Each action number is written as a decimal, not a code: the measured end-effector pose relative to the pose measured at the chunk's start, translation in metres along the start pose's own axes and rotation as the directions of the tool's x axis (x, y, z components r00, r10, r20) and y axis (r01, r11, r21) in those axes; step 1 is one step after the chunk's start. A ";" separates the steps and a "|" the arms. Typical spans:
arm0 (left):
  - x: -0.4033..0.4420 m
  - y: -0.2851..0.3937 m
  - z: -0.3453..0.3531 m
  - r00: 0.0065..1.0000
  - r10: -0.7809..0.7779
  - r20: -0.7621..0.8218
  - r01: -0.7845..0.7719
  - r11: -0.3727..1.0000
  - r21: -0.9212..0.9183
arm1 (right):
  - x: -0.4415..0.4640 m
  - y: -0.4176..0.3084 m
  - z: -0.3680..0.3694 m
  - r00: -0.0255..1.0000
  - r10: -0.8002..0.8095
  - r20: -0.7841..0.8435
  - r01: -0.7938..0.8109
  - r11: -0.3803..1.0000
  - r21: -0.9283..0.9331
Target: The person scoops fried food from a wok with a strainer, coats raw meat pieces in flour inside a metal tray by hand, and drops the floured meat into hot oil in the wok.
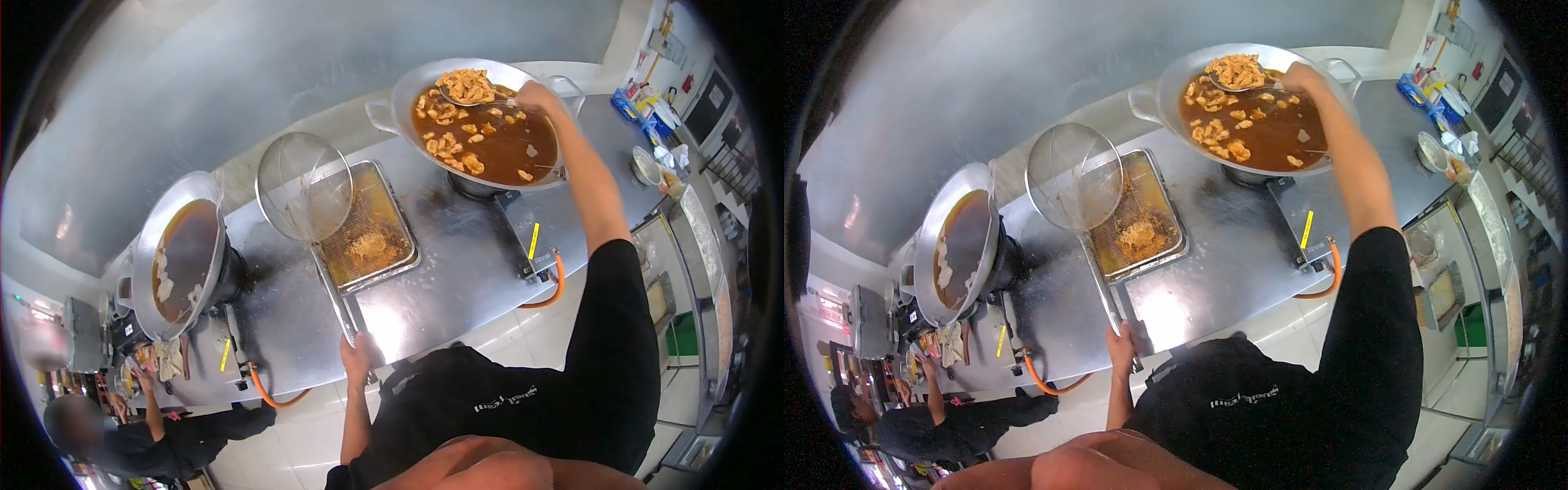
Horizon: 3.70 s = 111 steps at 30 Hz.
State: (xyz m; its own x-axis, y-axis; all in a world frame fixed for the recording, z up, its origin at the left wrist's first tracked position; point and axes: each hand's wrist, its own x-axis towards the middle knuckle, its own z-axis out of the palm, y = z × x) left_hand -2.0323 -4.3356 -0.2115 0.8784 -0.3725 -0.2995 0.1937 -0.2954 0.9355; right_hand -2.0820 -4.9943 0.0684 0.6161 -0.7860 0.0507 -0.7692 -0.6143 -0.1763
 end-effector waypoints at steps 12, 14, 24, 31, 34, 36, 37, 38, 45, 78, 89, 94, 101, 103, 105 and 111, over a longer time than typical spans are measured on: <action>-0.042 0.140 -0.051 0.902 -0.194 0.385 0.339 0.872 -0.355 | -0.085 -0.050 -0.124 0.981 -0.149 0.123 0.121 0.970 0.212; -0.050 0.155 -0.057 0.886 -0.190 0.422 0.358 0.860 -0.364 | -0.082 -0.073 -0.137 0.973 -0.177 0.146 0.147 0.970 0.193; -0.077 0.170 -0.078 0.832 -0.227 0.506 0.477 0.758 -0.444 | -0.072 -0.217 -0.068 0.775 -0.632 0.006 0.630 0.773 0.069; -0.085 0.175 -0.089 0.816 -0.198 0.543 0.492 0.730 -0.475 | -0.169 -0.322 0.014 0.666 -0.746 -0.010 0.611 0.554 -0.566; -0.085 0.171 -0.090 0.823 -0.211 0.528 0.487 0.740 -0.464 | -0.170 -0.331 0.028 0.642 -0.767 0.013 0.601 0.492 -0.630; -0.083 0.167 -0.087 0.828 -0.224 0.515 0.490 0.736 -0.468 | -0.172 -0.330 0.018 0.612 -0.789 -0.050 0.598 0.503 -0.623; -0.083 0.166 -0.087 0.829 -0.236 0.507 0.492 0.739 -0.460 | -0.173 -0.328 0.009 0.601 -0.795 -0.080 0.594 0.512 -0.621; -0.082 0.165 -0.087 0.828 -0.248 0.502 0.495 0.743 -0.449 | -0.173 -0.326 0.000 0.623 -0.776 -0.101 0.573 0.541 -0.616; -0.063 0.144 -0.095 0.802 -0.262 0.536 0.512 0.763 -0.394 | -0.173 -0.241 -0.100 0.899 -0.362 -0.246 0.349 0.932 -0.098; -0.058 0.122 0.032 0.934 -0.199 0.296 0.342 0.735 -0.586 | 0.006 -0.008 -0.003 0.986 -0.119 0.118 0.154 0.923 -0.352; -0.064 0.122 0.020 0.925 -0.217 0.312 0.368 0.715 -0.595 | -0.072 -0.025 -0.004 0.902 -0.333 0.276 0.323 0.943 0.082; -0.059 0.121 0.003 0.911 -0.205 0.358 0.384 0.738 -0.555 | -0.113 -0.022 -0.025 0.910 -0.202 0.362 0.085 0.945 0.315; -0.053 0.116 -0.025 0.872 -0.196 0.448 0.434 0.734 -0.523 | -0.137 -0.027 -0.055 0.925 -0.104 0.365 -0.024 0.943 0.331; -0.052 0.114 -0.034 0.859 -0.191 0.474 0.450 0.723 -0.524 | -0.134 -0.036 -0.075 0.936 -0.105 0.337 0.010 0.962 0.273; -0.055 0.118 -0.042 0.846 -0.198 0.495 0.471 0.713 -0.520 | -0.129 -0.049 -0.091 0.966 -0.096 0.240 0.038 0.972 0.233; -0.070 0.145 -0.064 0.831 -0.208 0.515 0.477 0.744 -0.468 | -0.127 -0.140 -0.140 0.926 -0.245 0.286 0.211 0.967 0.146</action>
State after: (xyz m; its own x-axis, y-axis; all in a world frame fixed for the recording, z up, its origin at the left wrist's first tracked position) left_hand -2.0381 -4.2962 -0.0425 0.4646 -0.7016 -0.5403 0.7672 0.0142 0.6413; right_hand -2.0768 -4.8184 0.2240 0.8078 -0.5577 -0.1909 -0.5889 -0.7491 -0.3034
